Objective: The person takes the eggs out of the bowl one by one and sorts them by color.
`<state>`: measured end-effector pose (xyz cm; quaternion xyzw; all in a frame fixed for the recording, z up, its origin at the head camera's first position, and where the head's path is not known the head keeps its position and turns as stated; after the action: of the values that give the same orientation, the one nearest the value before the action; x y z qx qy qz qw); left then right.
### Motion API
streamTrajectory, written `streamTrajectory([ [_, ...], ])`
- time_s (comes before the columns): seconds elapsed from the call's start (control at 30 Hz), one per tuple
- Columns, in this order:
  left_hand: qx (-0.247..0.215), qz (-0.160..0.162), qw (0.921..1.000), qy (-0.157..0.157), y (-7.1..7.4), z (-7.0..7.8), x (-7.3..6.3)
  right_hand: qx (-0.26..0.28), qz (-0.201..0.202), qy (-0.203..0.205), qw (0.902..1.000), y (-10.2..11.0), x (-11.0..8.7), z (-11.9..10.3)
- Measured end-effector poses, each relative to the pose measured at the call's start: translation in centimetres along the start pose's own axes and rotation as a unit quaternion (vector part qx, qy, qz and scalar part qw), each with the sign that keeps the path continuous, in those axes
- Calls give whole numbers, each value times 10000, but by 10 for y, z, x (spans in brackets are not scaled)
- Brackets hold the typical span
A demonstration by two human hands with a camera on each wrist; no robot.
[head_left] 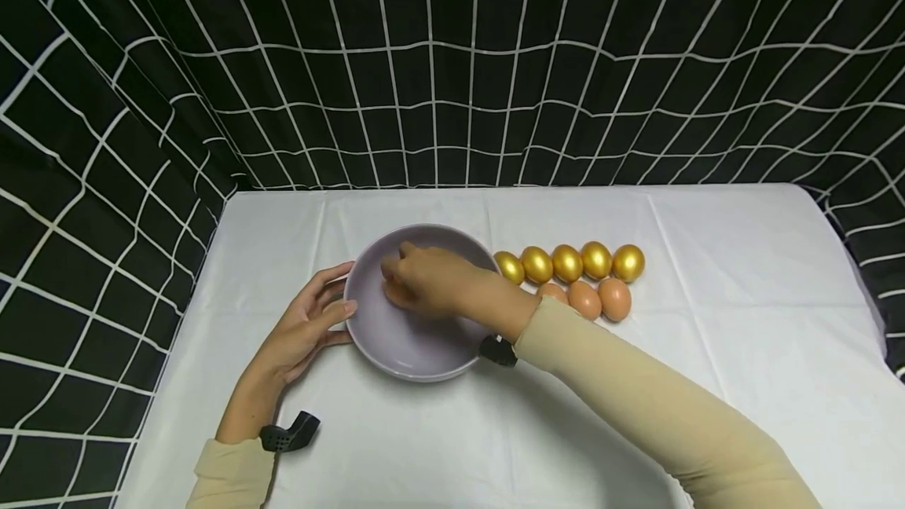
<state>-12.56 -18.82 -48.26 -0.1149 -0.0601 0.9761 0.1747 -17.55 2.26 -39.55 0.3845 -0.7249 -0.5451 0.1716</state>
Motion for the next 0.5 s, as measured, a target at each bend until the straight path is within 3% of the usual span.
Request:
streamTrajectory([
  [0.3,24,24,10000,-34,1,-2,-2,-206,-635,-113,9977,6,7,-9],
  [0.5,7,-52,10000,-54,1,-1,-1,-228,-798,-79,9965,7,12,-10],
])
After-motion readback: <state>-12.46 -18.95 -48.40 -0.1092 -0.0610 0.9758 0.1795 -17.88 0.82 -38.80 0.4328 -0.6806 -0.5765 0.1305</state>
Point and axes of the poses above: each hand's wrist, its own x-axis towards the middle knuckle, its own y-axis out of the back of the hand, z = x × y, the point moved 3 cm from there along x, towards the middle knuckle
